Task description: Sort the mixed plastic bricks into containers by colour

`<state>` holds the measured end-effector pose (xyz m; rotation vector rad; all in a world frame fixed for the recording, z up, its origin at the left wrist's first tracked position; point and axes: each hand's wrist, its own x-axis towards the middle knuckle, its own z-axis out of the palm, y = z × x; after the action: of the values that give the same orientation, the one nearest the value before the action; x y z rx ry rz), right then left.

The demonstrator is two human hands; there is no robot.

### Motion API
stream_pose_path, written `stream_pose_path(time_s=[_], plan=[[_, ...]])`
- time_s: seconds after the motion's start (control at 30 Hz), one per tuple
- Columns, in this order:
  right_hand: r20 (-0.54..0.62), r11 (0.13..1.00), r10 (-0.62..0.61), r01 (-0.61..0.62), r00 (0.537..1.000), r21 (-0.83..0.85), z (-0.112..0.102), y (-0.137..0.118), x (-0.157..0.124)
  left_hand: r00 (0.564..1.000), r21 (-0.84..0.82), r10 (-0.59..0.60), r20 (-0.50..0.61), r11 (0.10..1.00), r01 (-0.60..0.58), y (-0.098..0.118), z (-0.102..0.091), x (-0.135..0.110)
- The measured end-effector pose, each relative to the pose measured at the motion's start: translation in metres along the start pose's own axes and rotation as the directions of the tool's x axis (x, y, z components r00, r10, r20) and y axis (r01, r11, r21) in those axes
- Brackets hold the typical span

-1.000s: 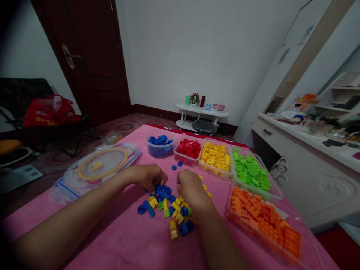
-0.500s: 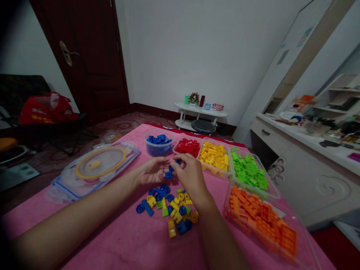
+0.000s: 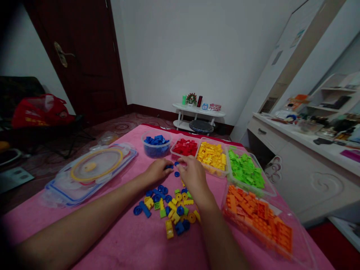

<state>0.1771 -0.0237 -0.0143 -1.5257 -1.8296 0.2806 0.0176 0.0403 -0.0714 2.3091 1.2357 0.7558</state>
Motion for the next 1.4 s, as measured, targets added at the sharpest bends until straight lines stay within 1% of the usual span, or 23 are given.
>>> stream_pose_path(time_s=[0.07,0.1,0.17,0.23,0.3,0.33,0.37,0.4,0.43,0.5,0.53,0.6,0.63,0.67,0.7,0.73,0.77,0.83,1.0,1.07,1.13,1.3,1.4], plan=[[0.080,0.993,0.011,-0.002,0.997,-0.119,0.011,0.007,-0.005,1.000,0.124,-0.002,-0.005,0.992,0.003,0.000,0.003,-0.004],[0.113,0.988,0.016,0.002,0.994,-0.157,0.017,0.010,-0.007,1.000,0.143,-0.008,-0.008,0.990,0.009,0.000,0.003,-0.005],[0.153,0.975,0.014,0.021,0.988,-0.223,0.026,0.015,-0.013,1.000,0.112,-0.018,-0.008,0.994,0.018,-0.001,0.002,-0.006],[0.158,0.960,0.006,0.039,0.987,-0.279,0.031,0.019,-0.016,1.000,-0.004,-0.021,-0.008,1.000,0.021,0.000,-0.002,-0.007],[0.151,0.950,0.014,0.034,0.988,-0.311,0.030,0.020,-0.016,0.999,-0.195,-0.036,0.005,0.980,0.036,0.002,-0.004,-0.007],[0.139,0.949,0.026,0.020,0.990,-0.316,0.029,0.020,-0.014,0.998,-0.311,-0.059,0.024,0.948,0.063,0.003,-0.005,-0.008],[0.120,0.951,0.037,0.002,0.992,-0.310,0.026,0.020,-0.012,0.994,-0.430,-0.089,0.058,0.897,0.106,0.004,-0.005,-0.008],[0.091,0.957,0.043,-0.015,0.995,-0.289,0.024,0.019,-0.010,0.987,-0.544,-0.121,0.108,0.823,0.161,0.006,-0.005,-0.009],[0.051,0.967,0.043,-0.028,0.998,-0.252,0.021,0.017,-0.008,0.974,-0.643,-0.154,0.166,0.732,0.225,0.007,-0.005,-0.010],[-0.045,0.992,0.015,-0.021,0.999,-0.127,0.018,0.011,-0.004,0.940,-0.783,-0.193,0.282,0.519,0.342,0.010,-0.004,-0.010],[-0.087,0.999,-0.005,0.001,0.996,-0.051,0.017,0.007,-0.003,0.918,-0.828,-0.195,0.345,0.397,0.395,0.010,-0.004,-0.011],[-0.125,0.995,-0.045,0.055,0.991,0.084,0.018,-0.001,-0.003,0.861,-0.857,-0.157,0.483,0.117,0.502,0.010,-0.004,-0.010],[-0.123,0.988,-0.066,0.082,0.990,0.129,0.019,-0.005,-0.003,0.829,-0.835,-0.116,0.548,-0.019,0.550,0.009,-0.004,-0.009],[-0.112,0.982,-0.087,0.104,0.990,0.157,0.020,-0.009,-0.004,0.798,-0.798,-0.069,0.598,-0.136,0.587,0.008,-0.005,-0.009],[-0.099,0.978,-0.104,0.120,0.990,0.168,0.021,-0.011,-0.005,0.774,-0.760,-0.032,0.632,-0.222,0.611,0.007,-0.005,-0.008],[-0.085,0.977,-0.118,0.131,0.989,0.168,0.023,-0.013,-0.006,0.761,-0.734,-0.014,0.649,-0.274,0.621,0.006,-0.006,-0.008],[-0.071,0.977,-0.129,0.139,0.989,0.162,0.024,-0.014,-0.006,0.758,-0.726,-0.011,0.652,-0.295,0.621,0.006,-0.006,-0.008],[-0.040,0.979,-0.145,0.150,0.989,0.139,0.025,-0.013,-0.006,0.767,-0.744,-0.041,0.640,-0.280,0.606,0.009,-0.008,-0.010],[0.077,0.982,-0.184,0.180,0.980,0.056,0.022,-0.006,-0.004,0.822,-0.827,-0.099,0.561,-0.101,0.552,0.023,-0.014,-0.017],[0.113,0.981,-0.194,0.190,0.975,0.046,0.019,-0.004,-0.004,0.824,-0.834,-0.132,0.551,-0.041,0.551,0.028,-0.015,-0.019],[0.148,0.979,-0.203,0.198,0.968,0.047,0.016,-0.003,-0.004,0.822,-0.833,-0.162,0.546,-0.003,0.553,0.030,-0.016,-0.020],[0.229,0.971,-0.237,0.226,0.944,0.073,0.013,-0.003,-0.005,0.825,-0.828,-0.139,0.548,0.052,0.559,0.032,-0.017,-0.020],[0.232,0.968,-0.252,0.242,0.939,0.071,0.015,-0.005,-0.006,0.823,-0.825,-0.118,0.555,0.043,0.563,0.033,-0.019,-0.021]])
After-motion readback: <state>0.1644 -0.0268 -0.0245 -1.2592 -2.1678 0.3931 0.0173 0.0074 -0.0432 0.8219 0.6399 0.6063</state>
